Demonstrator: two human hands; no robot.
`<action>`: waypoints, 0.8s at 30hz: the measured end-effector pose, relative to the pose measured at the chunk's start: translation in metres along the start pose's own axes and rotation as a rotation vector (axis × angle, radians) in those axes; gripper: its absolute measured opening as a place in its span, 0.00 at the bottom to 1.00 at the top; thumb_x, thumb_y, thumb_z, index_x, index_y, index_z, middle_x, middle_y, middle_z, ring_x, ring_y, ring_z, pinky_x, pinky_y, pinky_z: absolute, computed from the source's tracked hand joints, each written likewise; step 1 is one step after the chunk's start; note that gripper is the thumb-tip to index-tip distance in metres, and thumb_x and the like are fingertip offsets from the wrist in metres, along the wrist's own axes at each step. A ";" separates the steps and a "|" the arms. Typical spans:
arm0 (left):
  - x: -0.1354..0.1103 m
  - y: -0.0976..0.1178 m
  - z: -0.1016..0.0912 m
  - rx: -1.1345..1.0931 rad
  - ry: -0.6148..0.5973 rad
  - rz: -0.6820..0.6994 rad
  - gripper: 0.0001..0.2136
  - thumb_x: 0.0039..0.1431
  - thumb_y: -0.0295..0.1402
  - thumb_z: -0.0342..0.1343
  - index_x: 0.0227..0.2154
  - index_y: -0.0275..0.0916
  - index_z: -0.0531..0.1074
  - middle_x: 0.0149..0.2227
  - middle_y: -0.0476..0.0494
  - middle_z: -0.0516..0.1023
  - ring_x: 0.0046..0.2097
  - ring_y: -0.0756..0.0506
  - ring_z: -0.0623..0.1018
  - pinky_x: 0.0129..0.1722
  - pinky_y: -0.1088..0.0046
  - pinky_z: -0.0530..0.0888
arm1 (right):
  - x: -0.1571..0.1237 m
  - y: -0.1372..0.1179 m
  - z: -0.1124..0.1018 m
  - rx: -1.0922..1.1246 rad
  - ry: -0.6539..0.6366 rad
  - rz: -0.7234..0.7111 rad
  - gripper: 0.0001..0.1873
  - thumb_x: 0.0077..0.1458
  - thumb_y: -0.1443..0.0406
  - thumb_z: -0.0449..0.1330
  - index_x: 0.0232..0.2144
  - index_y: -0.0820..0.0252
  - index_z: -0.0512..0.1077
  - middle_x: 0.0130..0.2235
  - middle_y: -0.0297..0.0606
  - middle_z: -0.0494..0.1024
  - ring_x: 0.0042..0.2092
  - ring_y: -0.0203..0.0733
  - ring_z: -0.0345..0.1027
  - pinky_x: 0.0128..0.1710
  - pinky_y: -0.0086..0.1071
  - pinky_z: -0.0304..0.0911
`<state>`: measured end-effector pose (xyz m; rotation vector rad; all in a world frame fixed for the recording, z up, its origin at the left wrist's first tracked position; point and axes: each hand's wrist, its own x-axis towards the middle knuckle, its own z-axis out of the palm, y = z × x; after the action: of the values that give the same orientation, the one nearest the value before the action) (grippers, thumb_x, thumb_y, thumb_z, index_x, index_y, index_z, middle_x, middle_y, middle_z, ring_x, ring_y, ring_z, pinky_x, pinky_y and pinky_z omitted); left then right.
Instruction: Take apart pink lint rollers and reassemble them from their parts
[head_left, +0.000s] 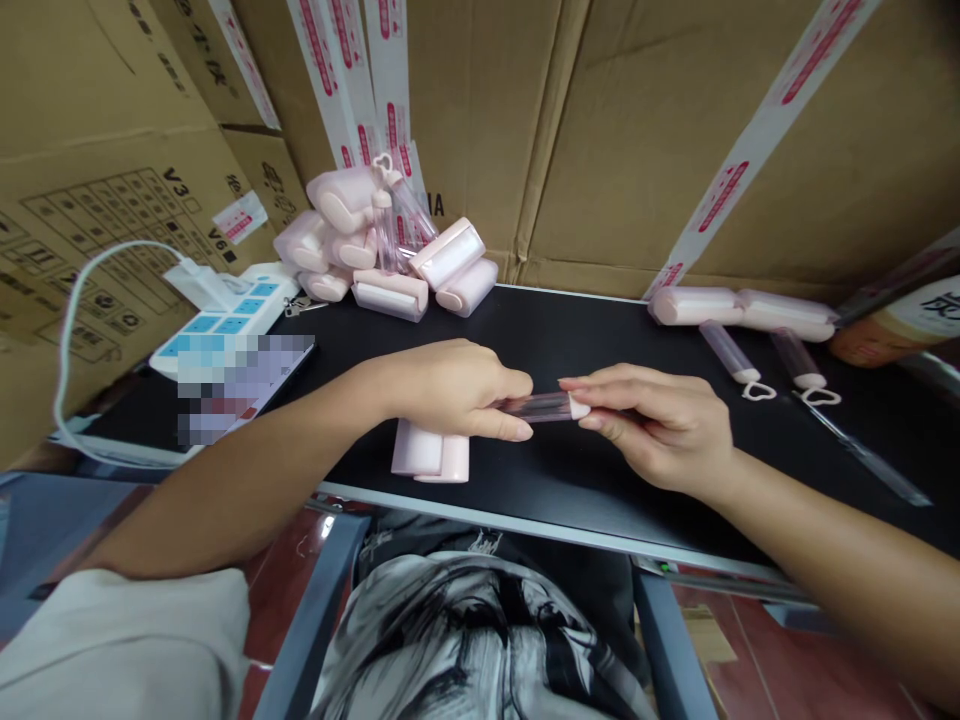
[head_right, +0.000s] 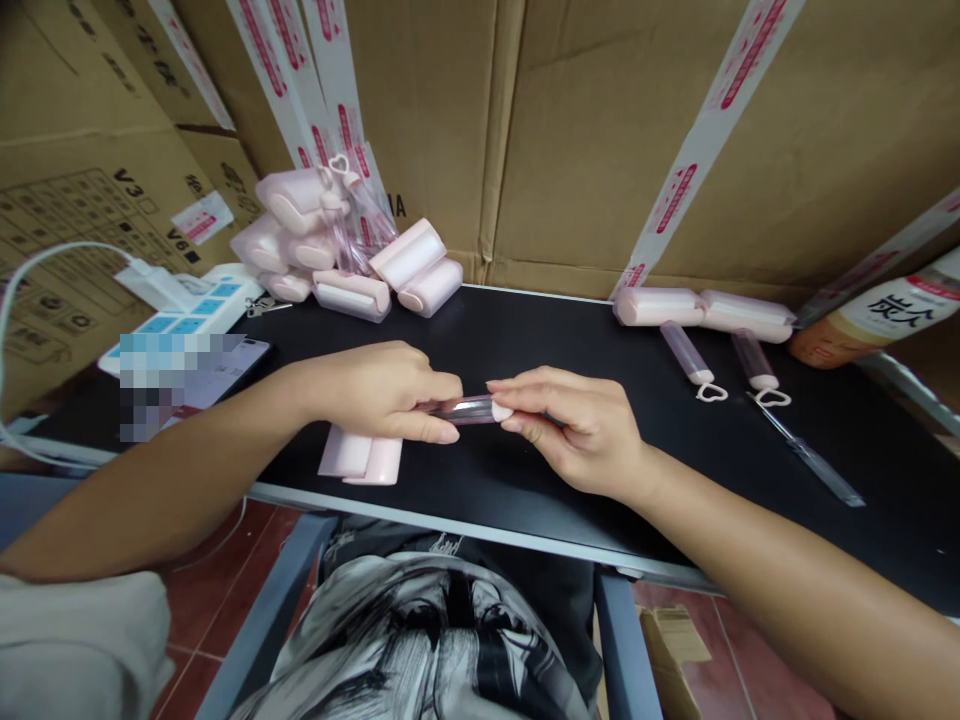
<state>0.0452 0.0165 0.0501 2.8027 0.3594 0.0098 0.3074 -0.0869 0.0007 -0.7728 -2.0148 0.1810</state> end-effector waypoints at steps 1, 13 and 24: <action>0.000 0.000 0.000 0.003 -0.005 0.004 0.17 0.71 0.50 0.58 0.35 0.42 0.75 0.27 0.48 0.78 0.27 0.46 0.73 0.29 0.69 0.59 | 0.000 0.000 0.000 0.002 -0.007 0.002 0.14 0.63 0.71 0.69 0.49 0.51 0.85 0.46 0.42 0.90 0.43 0.47 0.87 0.42 0.36 0.83; 0.004 0.000 -0.002 0.003 0.021 -0.064 0.14 0.68 0.48 0.61 0.35 0.42 0.77 0.28 0.49 0.80 0.27 0.47 0.75 0.28 0.70 0.58 | 0.010 0.004 0.003 -0.113 -0.081 -0.036 0.12 0.68 0.69 0.64 0.51 0.52 0.81 0.47 0.42 0.89 0.45 0.45 0.85 0.43 0.36 0.80; 0.025 0.010 -0.022 0.224 0.294 0.078 0.21 0.67 0.54 0.62 0.43 0.39 0.81 0.43 0.40 0.87 0.48 0.38 0.83 0.59 0.57 0.67 | 0.006 -0.002 -0.002 -0.503 -0.197 -0.012 0.08 0.70 0.64 0.61 0.49 0.58 0.76 0.38 0.43 0.83 0.36 0.46 0.76 0.38 0.38 0.72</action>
<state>0.0709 0.0203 0.0734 3.0397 0.3361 0.4275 0.3066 -0.0853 0.0069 -1.0868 -2.2844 -0.2802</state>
